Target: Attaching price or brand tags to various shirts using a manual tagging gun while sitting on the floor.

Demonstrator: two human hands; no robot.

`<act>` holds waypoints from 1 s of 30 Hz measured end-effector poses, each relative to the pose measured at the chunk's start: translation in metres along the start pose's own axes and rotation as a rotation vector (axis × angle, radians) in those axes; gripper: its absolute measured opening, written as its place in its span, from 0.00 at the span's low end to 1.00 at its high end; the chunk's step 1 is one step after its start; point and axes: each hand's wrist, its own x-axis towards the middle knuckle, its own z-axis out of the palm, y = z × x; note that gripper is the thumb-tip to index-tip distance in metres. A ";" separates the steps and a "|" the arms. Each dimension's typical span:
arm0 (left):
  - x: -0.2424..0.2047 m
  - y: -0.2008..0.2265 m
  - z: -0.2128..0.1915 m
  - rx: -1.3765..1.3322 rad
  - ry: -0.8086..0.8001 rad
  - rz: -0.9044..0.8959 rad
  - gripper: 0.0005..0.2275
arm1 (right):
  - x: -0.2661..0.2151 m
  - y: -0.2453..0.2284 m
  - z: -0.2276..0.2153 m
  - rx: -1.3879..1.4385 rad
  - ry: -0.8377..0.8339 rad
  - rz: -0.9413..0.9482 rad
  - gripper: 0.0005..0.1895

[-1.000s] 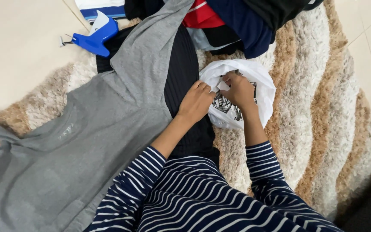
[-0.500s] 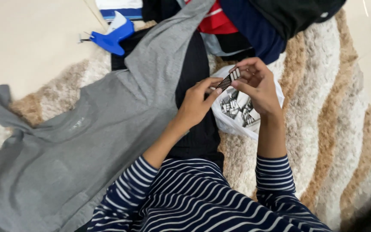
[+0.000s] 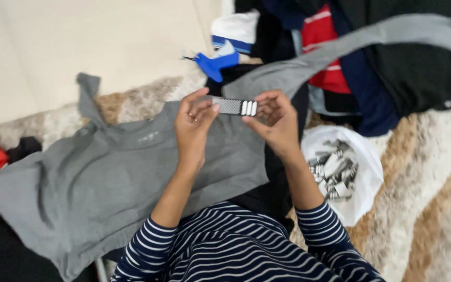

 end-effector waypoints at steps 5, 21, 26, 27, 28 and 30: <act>-0.004 -0.006 -0.048 -0.060 0.292 0.000 0.18 | -0.004 0.040 0.063 -0.128 -0.096 0.039 0.27; -0.013 -0.043 -0.120 -0.013 0.489 -0.102 0.12 | 0.006 0.064 0.114 -0.505 -0.513 0.131 0.26; -0.016 -0.038 -0.128 0.030 0.482 -0.101 0.13 | 0.053 0.039 0.092 -0.653 -0.533 0.003 0.21; -0.017 -0.035 -0.129 0.048 0.493 -0.111 0.13 | 0.064 0.031 0.087 -0.721 -0.547 -0.074 0.21; -0.017 -0.033 -0.131 0.066 0.505 -0.121 0.12 | 0.075 0.023 0.082 -0.789 -0.561 -0.151 0.21; -0.017 -0.032 -0.135 0.072 0.517 -0.119 0.12 | 0.098 0.025 0.069 -0.850 -0.563 -0.170 0.20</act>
